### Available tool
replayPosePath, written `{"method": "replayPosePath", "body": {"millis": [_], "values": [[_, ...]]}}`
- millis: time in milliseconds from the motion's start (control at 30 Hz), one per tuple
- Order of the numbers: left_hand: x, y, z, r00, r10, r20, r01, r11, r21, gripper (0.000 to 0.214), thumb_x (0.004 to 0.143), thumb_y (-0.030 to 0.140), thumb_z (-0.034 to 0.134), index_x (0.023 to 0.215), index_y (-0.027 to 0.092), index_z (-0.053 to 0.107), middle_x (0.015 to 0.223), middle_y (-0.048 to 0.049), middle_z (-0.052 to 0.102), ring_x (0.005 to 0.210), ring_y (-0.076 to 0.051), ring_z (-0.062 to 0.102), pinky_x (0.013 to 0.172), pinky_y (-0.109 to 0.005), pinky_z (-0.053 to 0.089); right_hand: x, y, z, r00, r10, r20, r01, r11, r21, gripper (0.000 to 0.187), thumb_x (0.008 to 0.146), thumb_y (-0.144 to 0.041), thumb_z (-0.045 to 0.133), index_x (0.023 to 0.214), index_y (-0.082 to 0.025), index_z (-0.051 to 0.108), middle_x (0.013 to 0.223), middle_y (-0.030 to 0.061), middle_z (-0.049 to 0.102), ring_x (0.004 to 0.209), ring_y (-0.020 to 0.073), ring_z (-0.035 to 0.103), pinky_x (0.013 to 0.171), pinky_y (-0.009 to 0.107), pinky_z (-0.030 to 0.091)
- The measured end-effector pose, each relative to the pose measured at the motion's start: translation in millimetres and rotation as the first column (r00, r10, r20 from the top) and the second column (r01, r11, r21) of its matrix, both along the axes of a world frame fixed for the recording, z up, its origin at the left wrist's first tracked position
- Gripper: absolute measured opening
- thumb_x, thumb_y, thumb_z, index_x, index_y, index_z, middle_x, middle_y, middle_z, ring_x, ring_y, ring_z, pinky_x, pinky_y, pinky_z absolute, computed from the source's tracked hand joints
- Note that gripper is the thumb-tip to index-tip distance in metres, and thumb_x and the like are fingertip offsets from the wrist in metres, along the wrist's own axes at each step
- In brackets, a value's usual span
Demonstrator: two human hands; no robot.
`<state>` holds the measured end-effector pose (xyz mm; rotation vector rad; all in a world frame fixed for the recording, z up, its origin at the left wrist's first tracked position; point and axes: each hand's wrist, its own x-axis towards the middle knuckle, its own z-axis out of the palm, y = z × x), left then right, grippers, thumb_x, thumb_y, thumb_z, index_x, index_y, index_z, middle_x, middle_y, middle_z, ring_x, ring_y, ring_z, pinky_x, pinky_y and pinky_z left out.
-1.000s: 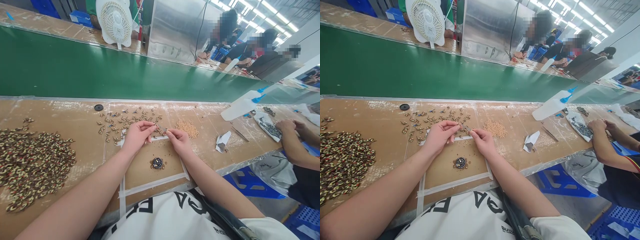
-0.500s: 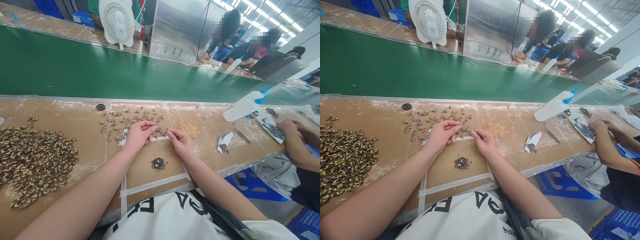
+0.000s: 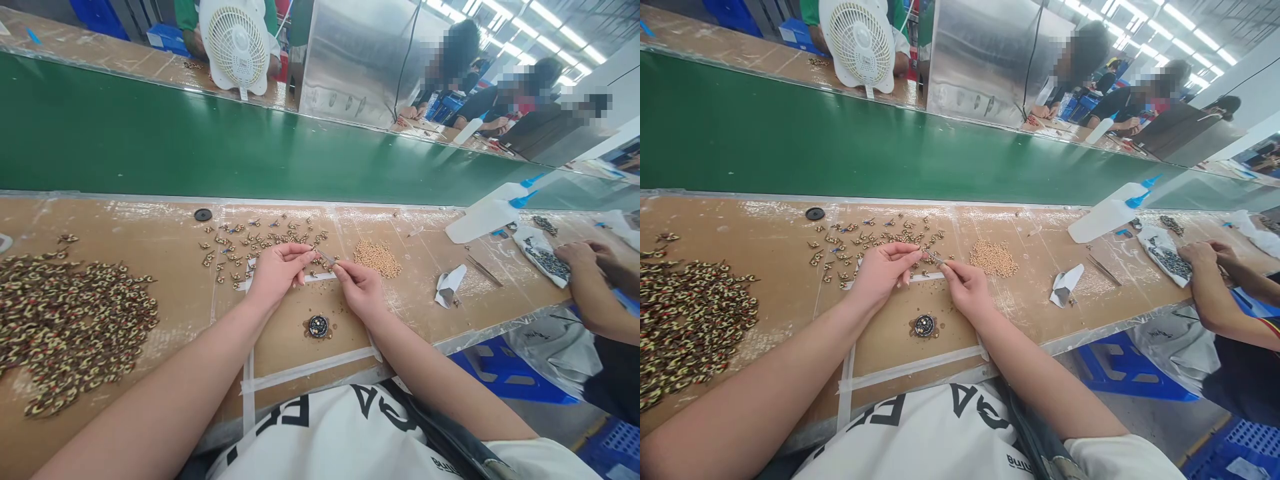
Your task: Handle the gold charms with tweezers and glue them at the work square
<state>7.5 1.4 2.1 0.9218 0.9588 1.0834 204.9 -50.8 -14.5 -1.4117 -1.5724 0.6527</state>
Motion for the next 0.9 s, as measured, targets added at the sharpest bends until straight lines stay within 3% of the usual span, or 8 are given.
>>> {"method": "replayPosePath", "body": {"millis": [267,400,900], "values": [[-0.9,0.2,-3.1,1.000,0.003,0.019,-0.003,1.000,0.002,0.040,0.066,0.043,0.097,0.088,0.016,0.079,0.087,-0.0107,0.084,0.039,-0.006,0.051,0.039,-0.021,0.038,-3.1,-3.6,1.7,0.992,0.018,0.123,-0.026,0.998,0.060,0.040,0.106,-0.048,0.057,0.087,-0.023,0.080,0.064,0.0003,0.058,0.060,0.0184,0.055,0.059,0.030,0.043],[-0.9,0.9,-5.3,0.999,0.012,0.031,-0.012,1.000,0.003,0.037,0.067,0.040,0.097,0.088,0.015,0.079,0.088,-0.0112,0.084,0.038,-0.005,0.050,0.038,-0.020,0.037,-2.4,-4.6,-0.7,0.989,0.030,0.144,-0.040,0.997,0.066,0.040,0.108,-0.049,0.054,0.094,-0.023,0.081,0.068,0.0011,0.062,0.062,0.0191,0.057,0.060,0.030,0.044],[-0.2,1.2,-6.5,1.000,-0.001,0.027,0.000,0.999,0.036,0.036,0.070,0.039,0.096,0.088,0.015,0.077,0.092,-0.0118,0.085,0.037,-0.004,0.049,0.037,-0.019,0.035,-2.6,-5.3,2.4,0.987,0.044,0.152,-0.055,0.996,0.069,0.041,0.109,-0.048,0.052,0.093,-0.022,0.080,0.066,0.0012,0.059,0.060,0.0180,0.054,0.060,0.030,0.041]]}}
